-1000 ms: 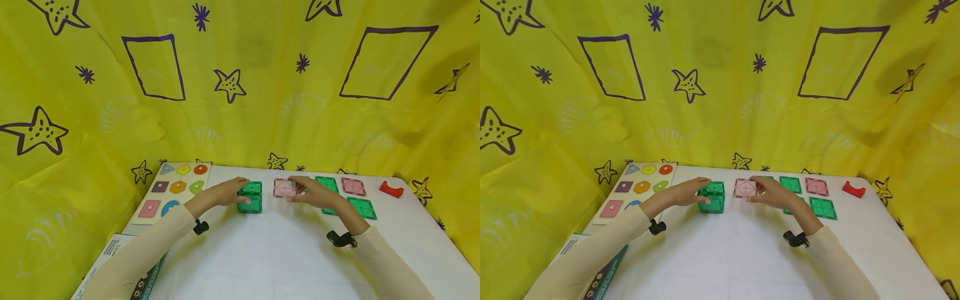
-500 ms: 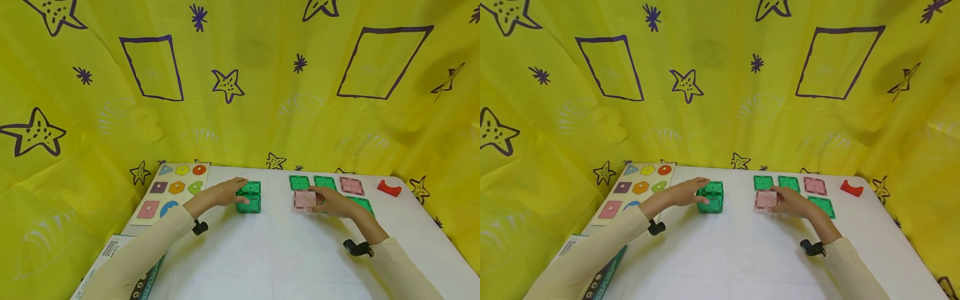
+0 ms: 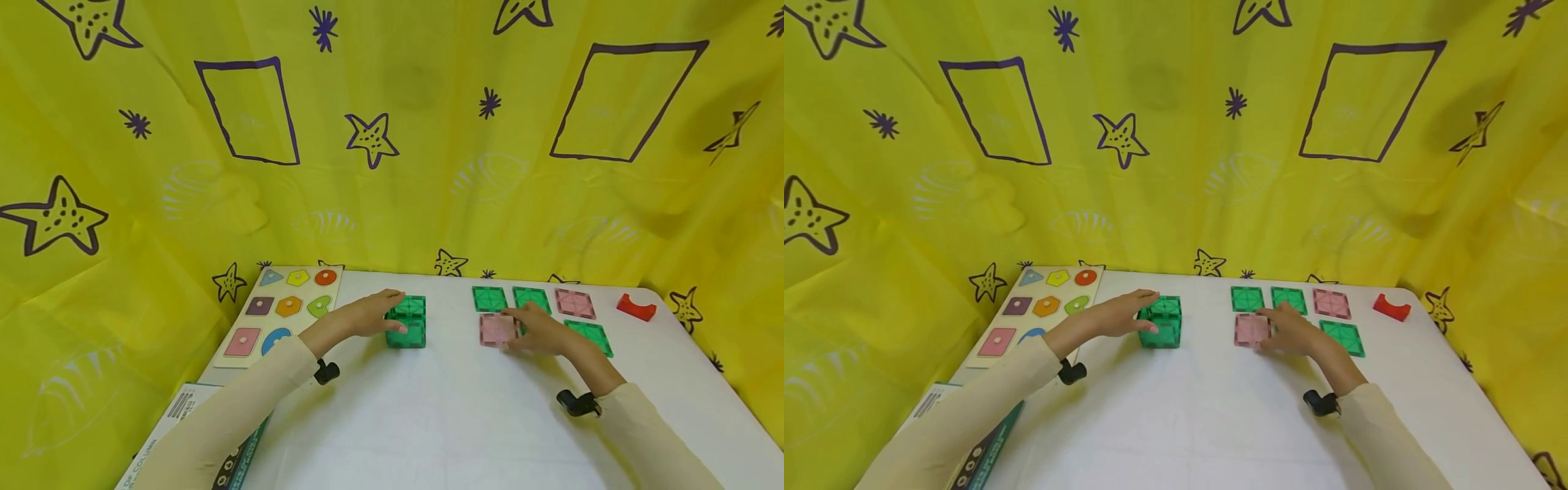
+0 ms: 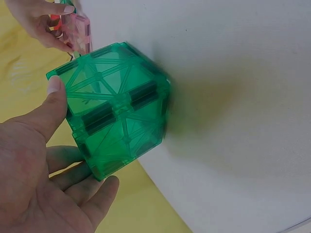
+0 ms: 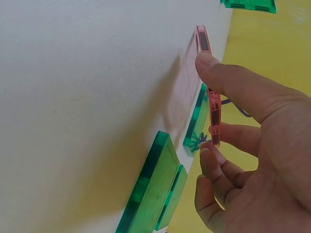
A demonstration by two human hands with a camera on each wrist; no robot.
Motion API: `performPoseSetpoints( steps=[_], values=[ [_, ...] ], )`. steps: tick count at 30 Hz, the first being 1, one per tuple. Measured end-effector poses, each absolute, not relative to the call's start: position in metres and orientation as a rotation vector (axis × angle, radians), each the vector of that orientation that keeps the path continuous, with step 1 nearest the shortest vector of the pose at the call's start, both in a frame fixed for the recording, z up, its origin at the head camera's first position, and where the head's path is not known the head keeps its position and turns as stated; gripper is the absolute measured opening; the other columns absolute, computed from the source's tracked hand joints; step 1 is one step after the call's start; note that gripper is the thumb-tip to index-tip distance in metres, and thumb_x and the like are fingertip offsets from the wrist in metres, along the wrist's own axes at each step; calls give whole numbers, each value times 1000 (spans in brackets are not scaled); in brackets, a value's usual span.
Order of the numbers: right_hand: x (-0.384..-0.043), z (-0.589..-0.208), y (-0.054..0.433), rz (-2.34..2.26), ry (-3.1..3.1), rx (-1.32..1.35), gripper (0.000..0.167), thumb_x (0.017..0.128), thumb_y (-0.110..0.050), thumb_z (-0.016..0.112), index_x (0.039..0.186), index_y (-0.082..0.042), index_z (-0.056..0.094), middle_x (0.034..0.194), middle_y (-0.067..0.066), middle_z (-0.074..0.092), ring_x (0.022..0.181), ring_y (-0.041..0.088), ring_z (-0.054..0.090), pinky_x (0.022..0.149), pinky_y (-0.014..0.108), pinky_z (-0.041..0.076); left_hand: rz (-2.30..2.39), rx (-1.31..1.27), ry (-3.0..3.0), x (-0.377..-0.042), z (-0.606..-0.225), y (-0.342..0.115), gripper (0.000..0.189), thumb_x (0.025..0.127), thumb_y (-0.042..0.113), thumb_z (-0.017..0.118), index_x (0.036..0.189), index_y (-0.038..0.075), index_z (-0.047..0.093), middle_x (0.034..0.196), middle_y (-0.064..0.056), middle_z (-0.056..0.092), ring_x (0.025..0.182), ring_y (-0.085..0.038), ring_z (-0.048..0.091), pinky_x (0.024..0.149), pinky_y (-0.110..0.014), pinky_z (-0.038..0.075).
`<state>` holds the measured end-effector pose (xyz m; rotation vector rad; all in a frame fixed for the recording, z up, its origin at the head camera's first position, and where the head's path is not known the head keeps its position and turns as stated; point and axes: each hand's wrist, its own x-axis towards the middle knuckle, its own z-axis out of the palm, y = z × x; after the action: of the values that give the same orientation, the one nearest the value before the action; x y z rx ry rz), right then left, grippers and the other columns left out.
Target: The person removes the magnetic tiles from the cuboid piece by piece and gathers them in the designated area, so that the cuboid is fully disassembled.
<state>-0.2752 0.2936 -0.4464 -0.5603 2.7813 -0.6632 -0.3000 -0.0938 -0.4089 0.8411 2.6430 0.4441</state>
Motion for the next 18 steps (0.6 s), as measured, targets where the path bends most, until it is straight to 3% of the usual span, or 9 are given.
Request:
performPoseSetpoints(
  steps=[7, 14, 18],
  values=[
    [-277, -442, 288, -579, 2786, -533, 79, 91, -27, 84, 152, 8, 49, 114, 22, 51, 95, 29, 46, 71, 37, 44, 448, 826, 2642, -300, -409, -94, 85, 104, 47, 63, 168, 7, 25, 174, -14, 25, 160, -35, 27, 129, -50, 27],
    [-278, -440, 283, -465, 2809, -551, 81, 89, -35, 86, 150, 6, 52, 125, 30, 56, 105, 38, 53, 88, 60, 55, 447, 841, 2644, -302, -410, -95, 85, 104, 47, 64, 168, 5, 25, 174, -15, 25, 160, -35, 27, 129, -49, 27],
    [-280, -441, 281, -433, 2807, -531, 81, 88, -35, 88, 150, 5, 53, 125, 31, 55, 105, 39, 53, 88, 60, 55, 445, 842, 2644, -302, -410, -95, 84, 105, 46, 64, 168, 5, 25, 174, -15, 25, 160, -35, 27, 129, -49, 27]
  ],
)
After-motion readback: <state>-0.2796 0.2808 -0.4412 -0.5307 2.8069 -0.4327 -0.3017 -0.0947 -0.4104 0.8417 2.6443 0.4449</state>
